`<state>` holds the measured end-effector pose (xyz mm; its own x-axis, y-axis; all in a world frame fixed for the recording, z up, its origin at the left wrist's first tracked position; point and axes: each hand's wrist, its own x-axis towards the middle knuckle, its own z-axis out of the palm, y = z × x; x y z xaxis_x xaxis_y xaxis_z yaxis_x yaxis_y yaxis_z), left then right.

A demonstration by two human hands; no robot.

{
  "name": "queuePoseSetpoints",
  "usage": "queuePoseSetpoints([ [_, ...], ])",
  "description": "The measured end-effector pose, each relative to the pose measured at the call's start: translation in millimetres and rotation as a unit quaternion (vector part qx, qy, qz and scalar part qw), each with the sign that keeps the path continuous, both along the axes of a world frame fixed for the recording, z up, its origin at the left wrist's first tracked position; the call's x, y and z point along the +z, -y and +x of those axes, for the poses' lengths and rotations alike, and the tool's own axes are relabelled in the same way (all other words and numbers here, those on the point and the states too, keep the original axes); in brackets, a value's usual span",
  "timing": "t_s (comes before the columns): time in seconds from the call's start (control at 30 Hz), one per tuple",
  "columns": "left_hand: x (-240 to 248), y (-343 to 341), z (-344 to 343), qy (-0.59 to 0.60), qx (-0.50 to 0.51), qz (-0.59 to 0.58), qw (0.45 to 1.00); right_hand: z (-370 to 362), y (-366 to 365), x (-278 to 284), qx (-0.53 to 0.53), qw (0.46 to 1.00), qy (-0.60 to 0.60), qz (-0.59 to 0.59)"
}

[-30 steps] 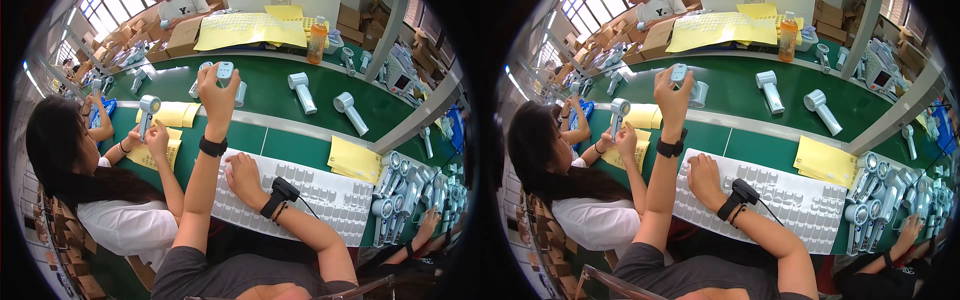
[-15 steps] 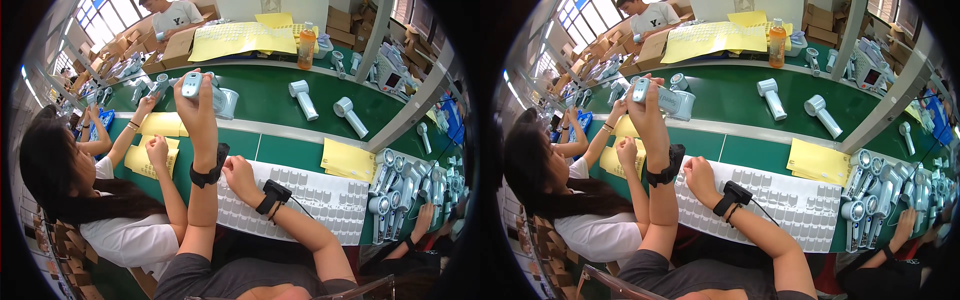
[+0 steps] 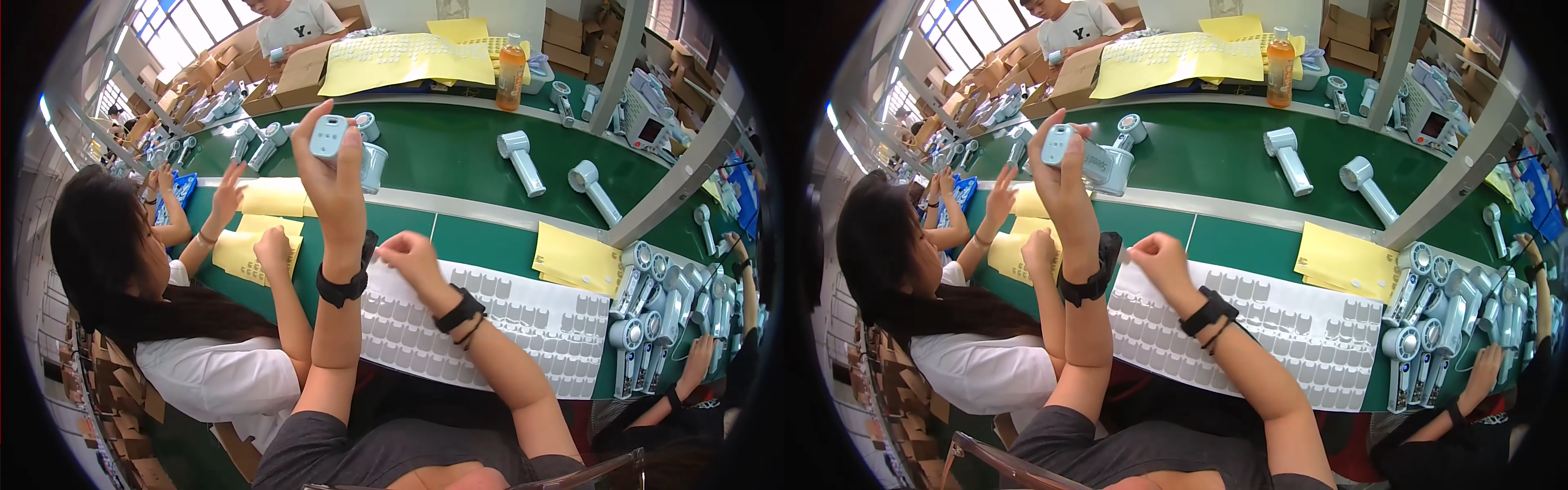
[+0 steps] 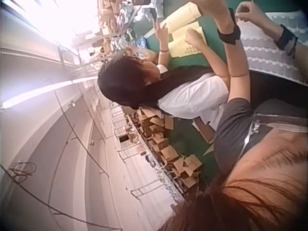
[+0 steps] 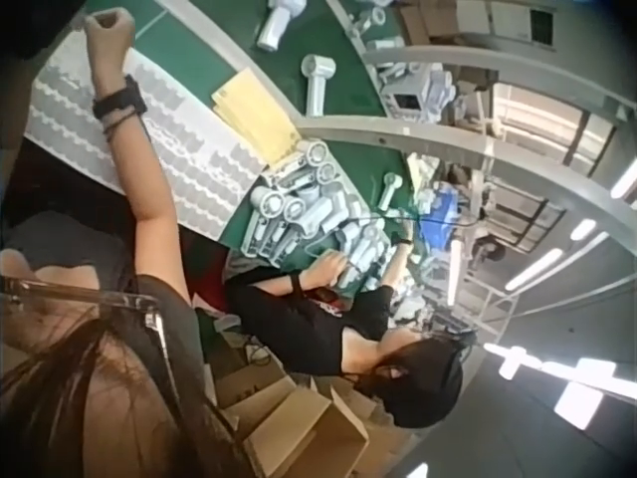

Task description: The person picks up a handheld fan, peels a sticker from a sheet, and presses it onto the base of the fan. This process is repeated for several fans, which are then placed back onto the conveyor belt.

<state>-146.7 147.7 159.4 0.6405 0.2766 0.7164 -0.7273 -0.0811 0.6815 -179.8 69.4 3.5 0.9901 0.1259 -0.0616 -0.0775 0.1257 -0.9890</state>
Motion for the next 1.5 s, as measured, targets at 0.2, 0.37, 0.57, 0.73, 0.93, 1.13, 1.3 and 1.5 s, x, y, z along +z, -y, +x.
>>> queuePoseSetpoints([
  [0.2,-48.0,34.9,15.1,0.011,-0.064,0.06,0.996,5.0,103.0,67.7,-0.097,0.989,0.086,0.067],
  [0.37,-86.2,69.7,5.7,0.009,-0.084,0.128,0.988,-28.2,136.0,115.5,-0.132,0.974,0.107,0.152],
  [0.57,-97.8,87.8,-8.8,0.031,-0.104,0.203,0.973,-36.5,144.5,118.5,-0.1,0.98,0.108,0.136],
  [0.73,-102.8,88.3,-8.3,0.038,-0.097,0.189,0.976,-43.1,154.5,115.4,-0.146,0.975,0.133,0.104],
  [0.93,-102.8,87.5,-10.2,0.019,-0.111,0.197,0.974,-43.3,160.4,109.7,-0.151,0.97,0.143,0.124],
  [1.13,-107.0,94.7,-15.2,0.049,-0.128,0.18,0.974,-45.1,156.1,109.1,-0.123,0.972,0.156,0.123],
  [1.3,-110.3,95.1,-16.1,0.053,-0.135,0.184,0.972,-49.4,158.5,110.8,-0.111,0.977,0.13,0.128],
  [1.5,-108.6,96.4,-19.8,0.058,-0.137,0.191,0.97,-49.8,150.4,116.1,-0.116,0.983,0.072,0.119],
])
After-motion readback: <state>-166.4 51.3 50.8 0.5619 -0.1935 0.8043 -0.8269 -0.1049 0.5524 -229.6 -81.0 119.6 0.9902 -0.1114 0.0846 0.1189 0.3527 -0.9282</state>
